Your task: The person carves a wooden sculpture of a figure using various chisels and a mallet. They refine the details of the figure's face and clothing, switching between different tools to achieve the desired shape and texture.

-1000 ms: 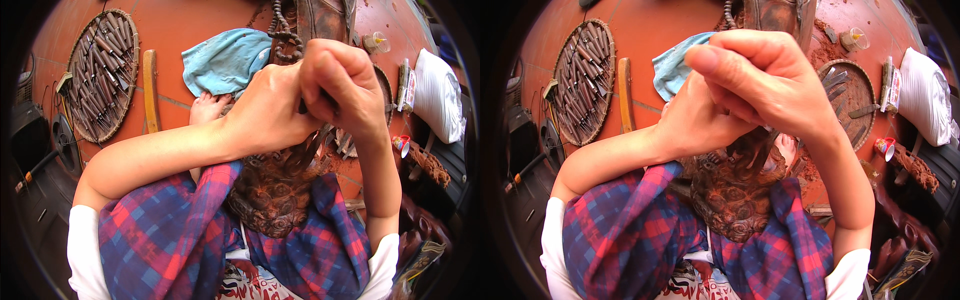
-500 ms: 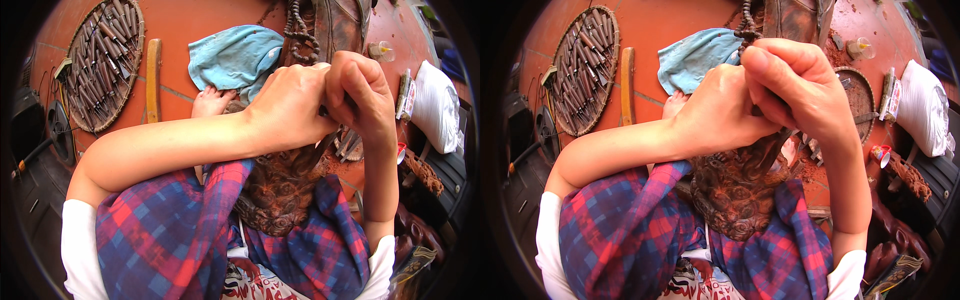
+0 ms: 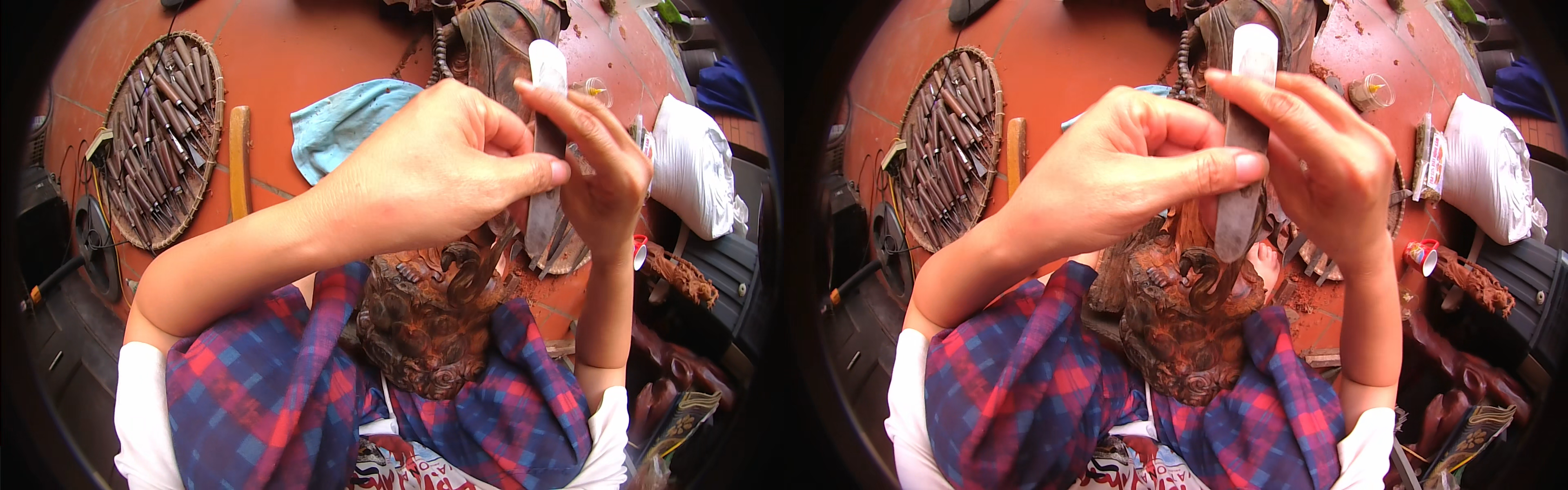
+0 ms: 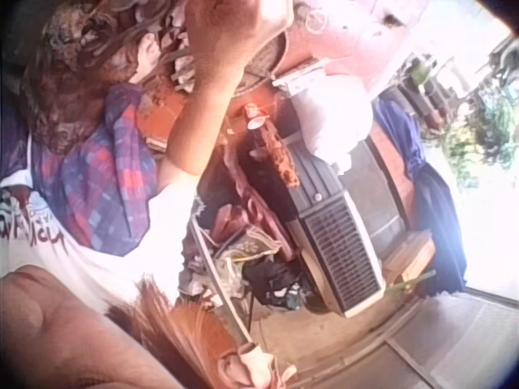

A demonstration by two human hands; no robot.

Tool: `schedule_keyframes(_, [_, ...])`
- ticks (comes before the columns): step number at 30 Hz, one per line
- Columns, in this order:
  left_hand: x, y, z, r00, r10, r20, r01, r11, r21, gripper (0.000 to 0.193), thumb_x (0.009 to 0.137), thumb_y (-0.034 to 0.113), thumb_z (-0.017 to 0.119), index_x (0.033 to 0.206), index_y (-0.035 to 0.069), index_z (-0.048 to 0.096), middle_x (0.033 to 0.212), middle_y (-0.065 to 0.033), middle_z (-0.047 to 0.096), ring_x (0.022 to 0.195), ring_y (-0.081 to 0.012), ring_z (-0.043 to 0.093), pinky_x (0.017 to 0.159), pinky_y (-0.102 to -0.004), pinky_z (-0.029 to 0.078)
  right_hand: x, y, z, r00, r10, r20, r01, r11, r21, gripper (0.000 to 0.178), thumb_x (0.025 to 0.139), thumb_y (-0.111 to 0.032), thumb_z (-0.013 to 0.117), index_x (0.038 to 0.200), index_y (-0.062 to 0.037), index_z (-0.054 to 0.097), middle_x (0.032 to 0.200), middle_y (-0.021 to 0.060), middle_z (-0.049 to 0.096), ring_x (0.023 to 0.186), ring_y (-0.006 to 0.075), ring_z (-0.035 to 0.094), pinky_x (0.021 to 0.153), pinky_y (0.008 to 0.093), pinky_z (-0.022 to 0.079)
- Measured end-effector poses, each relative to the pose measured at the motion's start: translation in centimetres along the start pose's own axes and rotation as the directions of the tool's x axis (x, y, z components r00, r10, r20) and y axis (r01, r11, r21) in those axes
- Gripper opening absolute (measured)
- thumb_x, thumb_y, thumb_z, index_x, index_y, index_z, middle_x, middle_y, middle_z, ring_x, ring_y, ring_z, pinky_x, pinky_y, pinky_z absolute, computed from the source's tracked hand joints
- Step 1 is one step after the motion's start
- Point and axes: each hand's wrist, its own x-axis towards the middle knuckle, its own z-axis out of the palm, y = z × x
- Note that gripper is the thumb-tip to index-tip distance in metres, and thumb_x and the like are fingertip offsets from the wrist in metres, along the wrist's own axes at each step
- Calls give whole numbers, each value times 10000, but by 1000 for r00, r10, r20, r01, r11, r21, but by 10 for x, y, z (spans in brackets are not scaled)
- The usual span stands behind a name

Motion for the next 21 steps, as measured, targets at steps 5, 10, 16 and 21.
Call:
schedule_keyframes(5, [0,4,-12,961,212,-179,-168,958,231,207,914,216,705,988,23,698,740,-11,682,677,-59,624,634,-204,477,-13,3,-7,908,409,91,-404,797,449,118,878,5,645,952,4,737,747,24,704,596,54,588,514,202,433])
schedule_keyframes(10, [5,-30,-10,893,445,-68,-362,801,476,145,757,123,780,762,38,662,811,-61,651,792,-206,615,734,-348,478,7,-4,2,961,152,232,-254,815,520,99,822,-64,720,879,17,724,787,44,638,730,91,557,644,261,427])
schedule_keyframes(16, [3,-57,4,841,522,-144,-373,751,546,157,680,164,754,714,35,673,1075,-125,654,1170,-350,529,935,-497,426,13,-33,27,882,340,328,-418,241,876,407,1056,-297,402,786,-17,520,658,55,490,524,109,440,492,229,368])
schedule_keyframes(21, [14,-78,6,748,635,-196,-354,631,690,480,628,249,822,1000,12,635,1325,-222,528,1344,-457,365,1063,-584,328,3,-30,36,867,300,399,-461,175,870,474,1064,-349,379,697,-58,455,563,2,428,443,52,323,424,213,265])
